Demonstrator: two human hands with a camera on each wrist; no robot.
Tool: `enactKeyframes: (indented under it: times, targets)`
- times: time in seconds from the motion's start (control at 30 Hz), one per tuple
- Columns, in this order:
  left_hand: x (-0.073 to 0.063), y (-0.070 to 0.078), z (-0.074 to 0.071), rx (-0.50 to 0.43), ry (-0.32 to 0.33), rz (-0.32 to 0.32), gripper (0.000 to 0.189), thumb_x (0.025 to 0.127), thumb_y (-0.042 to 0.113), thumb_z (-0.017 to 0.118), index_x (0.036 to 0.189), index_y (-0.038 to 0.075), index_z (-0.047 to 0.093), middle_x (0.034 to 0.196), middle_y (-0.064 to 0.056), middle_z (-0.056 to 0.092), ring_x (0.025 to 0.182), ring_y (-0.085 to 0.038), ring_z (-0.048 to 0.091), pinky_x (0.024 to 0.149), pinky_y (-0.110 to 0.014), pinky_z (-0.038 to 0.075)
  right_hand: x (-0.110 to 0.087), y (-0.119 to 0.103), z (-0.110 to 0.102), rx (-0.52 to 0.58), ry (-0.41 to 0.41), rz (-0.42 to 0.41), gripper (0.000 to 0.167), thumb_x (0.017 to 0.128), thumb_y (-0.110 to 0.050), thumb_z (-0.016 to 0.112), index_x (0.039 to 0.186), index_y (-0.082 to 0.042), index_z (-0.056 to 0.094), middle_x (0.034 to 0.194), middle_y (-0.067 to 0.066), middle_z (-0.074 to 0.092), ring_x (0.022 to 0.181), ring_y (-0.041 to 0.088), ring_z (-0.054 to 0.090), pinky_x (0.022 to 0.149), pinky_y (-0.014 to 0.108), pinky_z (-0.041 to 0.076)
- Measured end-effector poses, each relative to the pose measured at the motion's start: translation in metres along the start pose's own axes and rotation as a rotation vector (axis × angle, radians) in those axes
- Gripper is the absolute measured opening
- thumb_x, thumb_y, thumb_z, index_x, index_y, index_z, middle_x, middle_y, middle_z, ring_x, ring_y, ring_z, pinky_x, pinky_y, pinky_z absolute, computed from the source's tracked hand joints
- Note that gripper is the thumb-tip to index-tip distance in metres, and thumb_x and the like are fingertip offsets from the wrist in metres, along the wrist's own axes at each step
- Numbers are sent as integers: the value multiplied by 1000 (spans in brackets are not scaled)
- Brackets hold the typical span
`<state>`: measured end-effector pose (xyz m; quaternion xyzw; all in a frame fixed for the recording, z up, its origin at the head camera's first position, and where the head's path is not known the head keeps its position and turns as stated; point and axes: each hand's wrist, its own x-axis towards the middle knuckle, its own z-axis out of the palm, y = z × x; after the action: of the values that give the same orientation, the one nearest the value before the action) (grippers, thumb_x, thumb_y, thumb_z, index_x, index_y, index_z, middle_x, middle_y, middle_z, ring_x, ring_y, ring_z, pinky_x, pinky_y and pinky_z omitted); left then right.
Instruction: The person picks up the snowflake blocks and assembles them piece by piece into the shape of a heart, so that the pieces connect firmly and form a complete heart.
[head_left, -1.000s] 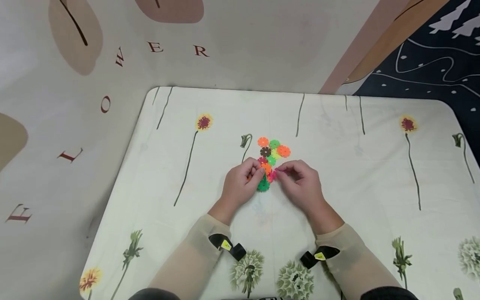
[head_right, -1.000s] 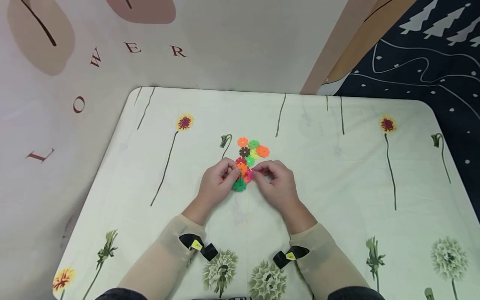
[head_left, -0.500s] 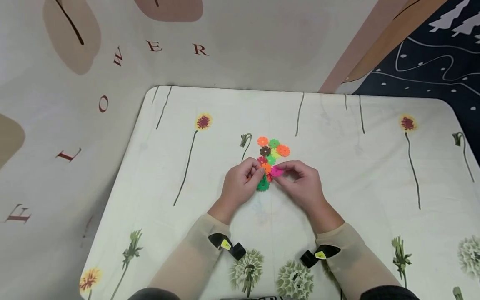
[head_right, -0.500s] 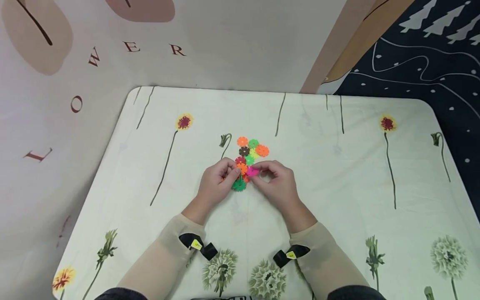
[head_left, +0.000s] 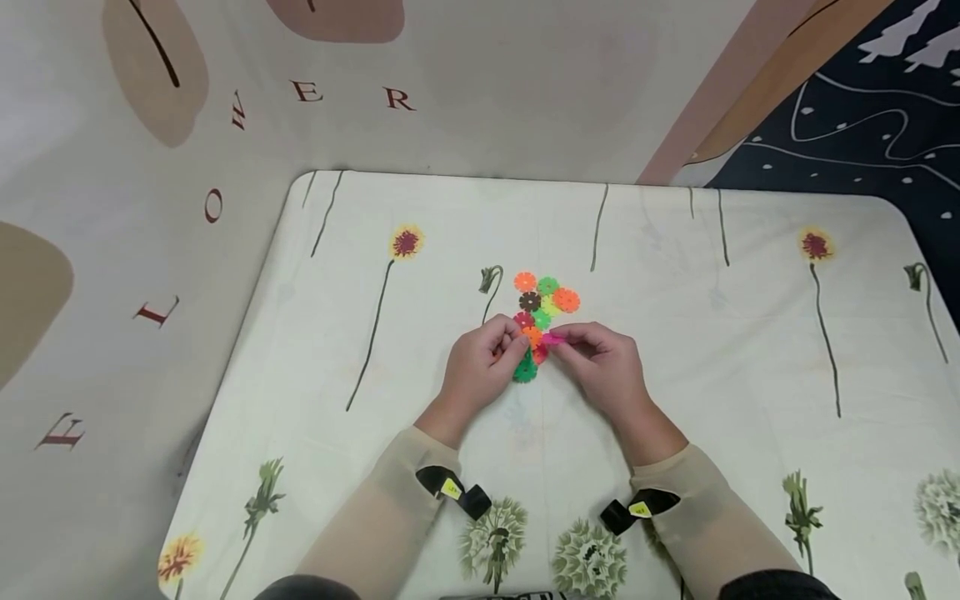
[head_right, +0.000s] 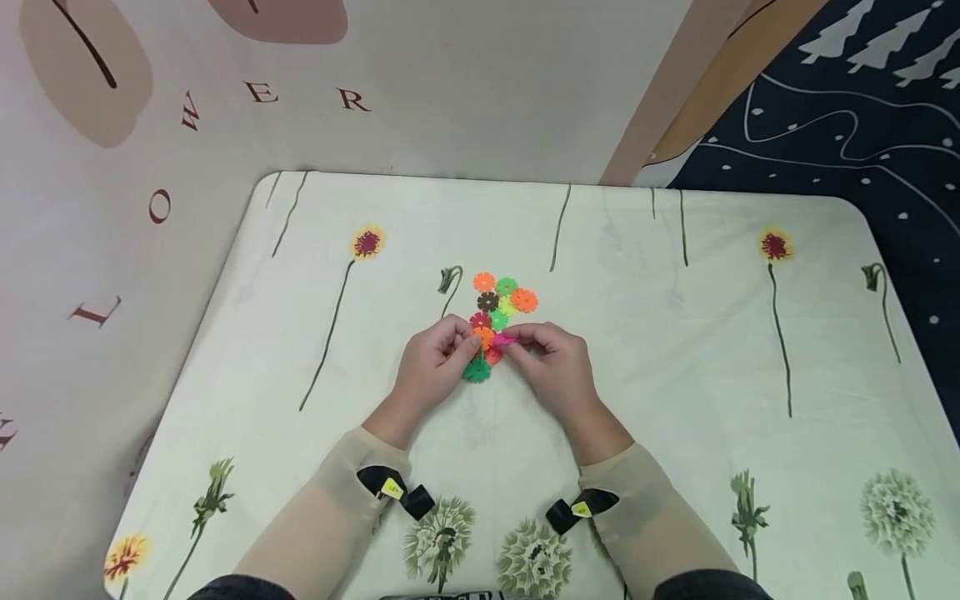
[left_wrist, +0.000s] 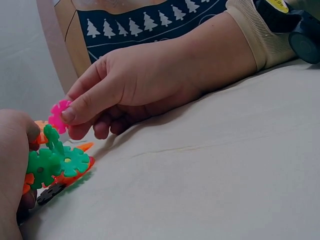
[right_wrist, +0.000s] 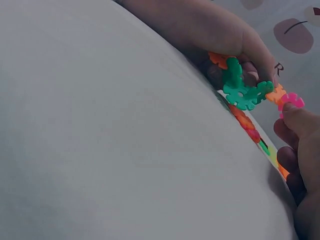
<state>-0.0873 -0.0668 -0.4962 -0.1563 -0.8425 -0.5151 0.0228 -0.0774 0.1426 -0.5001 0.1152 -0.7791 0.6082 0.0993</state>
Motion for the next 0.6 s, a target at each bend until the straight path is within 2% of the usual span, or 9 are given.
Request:
enactKeyframes:
  times: [0.27,0.6]
  targets:
    - [0,3,-1,-12,-7,-9,14,103,15,67,90,12,63,67,5,51,62,-13,49,60,-29,38,0,0,-1,-11,-29,-39,17,86,7,85,101,-1,82,96,9,80,85,9,74,78,20,58]
    - [1,1,-3,-62,-29,-17,13,103,14,68,90,12,66,68,5,52,63,-14,49,61,-29,38,-1,-1,-2,-4,-53,-39,16,86,7,85,98,-3,84,92,7,78,84,9,72,76,19,58]
